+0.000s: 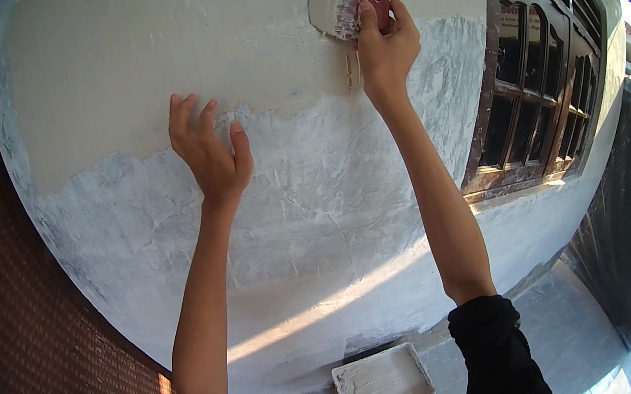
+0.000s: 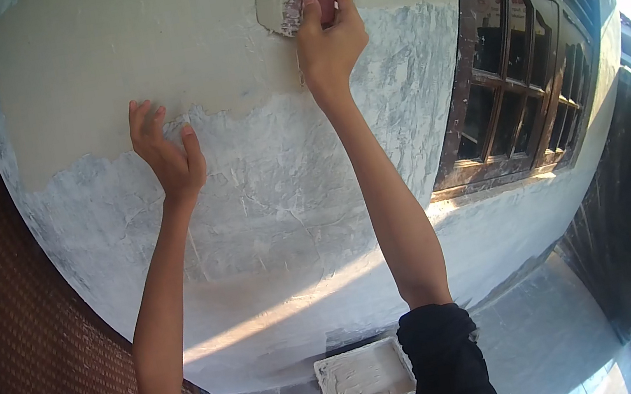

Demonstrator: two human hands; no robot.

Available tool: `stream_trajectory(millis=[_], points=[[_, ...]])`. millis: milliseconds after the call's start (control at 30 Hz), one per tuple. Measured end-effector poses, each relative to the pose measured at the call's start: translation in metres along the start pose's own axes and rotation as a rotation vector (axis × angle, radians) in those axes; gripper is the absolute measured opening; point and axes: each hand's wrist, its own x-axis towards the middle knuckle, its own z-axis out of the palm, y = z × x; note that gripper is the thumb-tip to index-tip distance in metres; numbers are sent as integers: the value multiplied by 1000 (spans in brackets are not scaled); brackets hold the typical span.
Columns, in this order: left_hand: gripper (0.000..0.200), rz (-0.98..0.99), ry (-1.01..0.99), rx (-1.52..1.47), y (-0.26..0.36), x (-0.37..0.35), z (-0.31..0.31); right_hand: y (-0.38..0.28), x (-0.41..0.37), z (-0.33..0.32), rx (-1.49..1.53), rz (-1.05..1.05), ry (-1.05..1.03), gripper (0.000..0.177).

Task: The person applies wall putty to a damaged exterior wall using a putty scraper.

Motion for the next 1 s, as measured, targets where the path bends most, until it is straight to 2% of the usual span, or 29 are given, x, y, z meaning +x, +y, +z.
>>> stream_trajectory(millis=[67,167,233,300,333,400,433,500,533,567,633,700,767,800,833,933,967,1000], points=[[41,17,-2,5,-1,-2,1,-1,8,-8,78,24,114,30],[41,32,-7,0,-1,-1,2,-15,-3,1,166,81,9,31],[41,36,-5,-5,0,-1,0,-3,-8,11,-8,7,-51,35],[41,14,-15,-1,0,-1,-1,-2,-2,6,-20,-45,81,34],[41,16,-15,-2,0,-1,-2,-7,-2,4,-19,-47,83,34],[42,36,-16,4,1,-1,0,-19,0,-3,213,138,68,33],[42,34,-17,0,1,-1,1,-18,-1,1,209,138,70,33],[41,36,8,-13,0,-1,0,-11,-6,18,119,11,-25,29],[41,36,5,-13,0,-1,1,-8,-5,19,33,-53,-7,27],[41,29,-2,-14,0,-1,1,-4,-1,15,33,-48,-6,27],[41,19,-6,-14,0,-2,-1,-4,9,0,71,23,150,26],[40,44,-31,16,-1,-2,-1,-6,8,-1,96,31,164,28],[42,41,-51,12,-1,-1,-3,-14,-6,6,135,39,-31,30],[45,44,-66,15,-1,-1,-4,-8,-12,6,11,-2,-111,32],[45,43,-68,12,0,-2,-4,3,-13,-1,8,1,-110,32],[45,48,-54,13,-1,0,-4,13,2,-35,12,26,74,35],[45,62,-64,19,-1,0,-4,7,5,-47,95,99,92,35],[44,75,-76,24,0,0,-3,3,7,-49,131,71,79,35]])
